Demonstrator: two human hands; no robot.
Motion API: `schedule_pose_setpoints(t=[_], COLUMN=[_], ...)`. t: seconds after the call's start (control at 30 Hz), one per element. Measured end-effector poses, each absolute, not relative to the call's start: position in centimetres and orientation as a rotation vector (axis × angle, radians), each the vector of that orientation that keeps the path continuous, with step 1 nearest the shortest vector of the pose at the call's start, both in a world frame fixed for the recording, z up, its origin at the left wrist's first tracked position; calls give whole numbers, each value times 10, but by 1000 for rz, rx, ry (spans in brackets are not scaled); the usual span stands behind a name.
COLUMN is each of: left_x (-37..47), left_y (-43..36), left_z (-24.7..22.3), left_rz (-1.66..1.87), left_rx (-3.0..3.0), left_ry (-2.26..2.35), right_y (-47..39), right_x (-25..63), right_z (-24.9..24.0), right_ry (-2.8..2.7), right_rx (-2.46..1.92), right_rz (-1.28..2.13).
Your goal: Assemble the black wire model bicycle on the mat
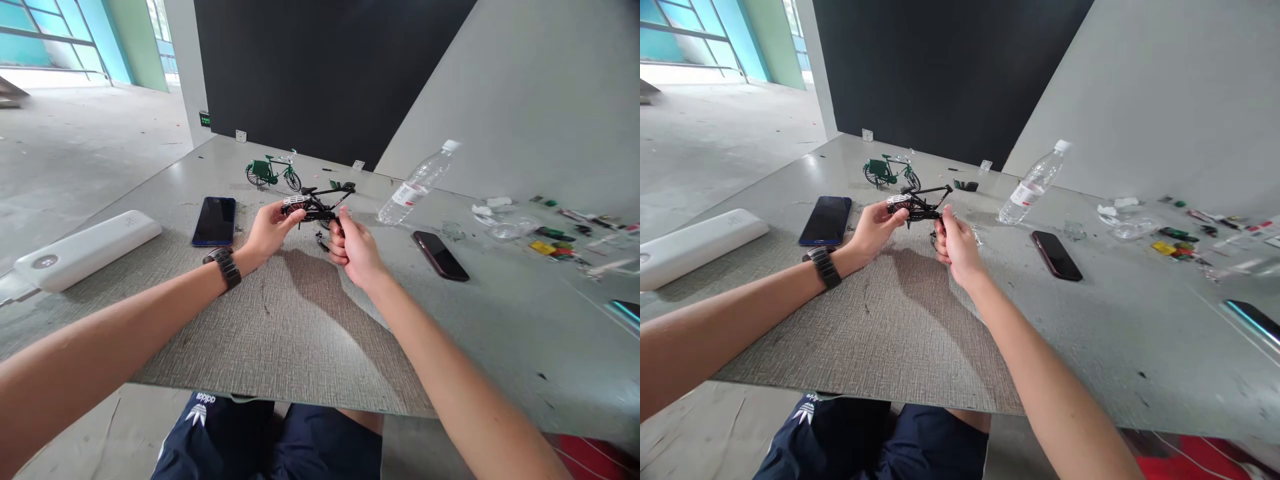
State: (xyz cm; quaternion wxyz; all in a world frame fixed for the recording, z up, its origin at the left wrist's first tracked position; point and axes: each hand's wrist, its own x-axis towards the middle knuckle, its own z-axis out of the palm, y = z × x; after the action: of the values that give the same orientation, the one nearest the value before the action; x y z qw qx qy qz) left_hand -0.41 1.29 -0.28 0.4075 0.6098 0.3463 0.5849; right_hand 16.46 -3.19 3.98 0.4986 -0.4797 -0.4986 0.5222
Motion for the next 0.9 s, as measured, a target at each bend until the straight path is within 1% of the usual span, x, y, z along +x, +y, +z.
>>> schedule_pose_setpoints(t=[0.1, 0.33, 0.67, 0.9], left_x=[-2, -1, -2, -5], left_y=[12, 8, 6, 4], left_z=[-2, 3, 4, 4], left_rz=[1407, 1284, 1201, 1204], left_rx=[1424, 1308, 1271, 1212], left_ry=[795, 798, 647, 594], right_y=[-33, -30, -25, -22], right_x=[164, 165, 167, 171], right_z=[38, 33, 27, 22], right_ry=[-1231, -1252, -1232, -1361], right_rx=[-1159, -1190, -1217, -1246], right_rz=[1233, 1194, 1139, 1015])
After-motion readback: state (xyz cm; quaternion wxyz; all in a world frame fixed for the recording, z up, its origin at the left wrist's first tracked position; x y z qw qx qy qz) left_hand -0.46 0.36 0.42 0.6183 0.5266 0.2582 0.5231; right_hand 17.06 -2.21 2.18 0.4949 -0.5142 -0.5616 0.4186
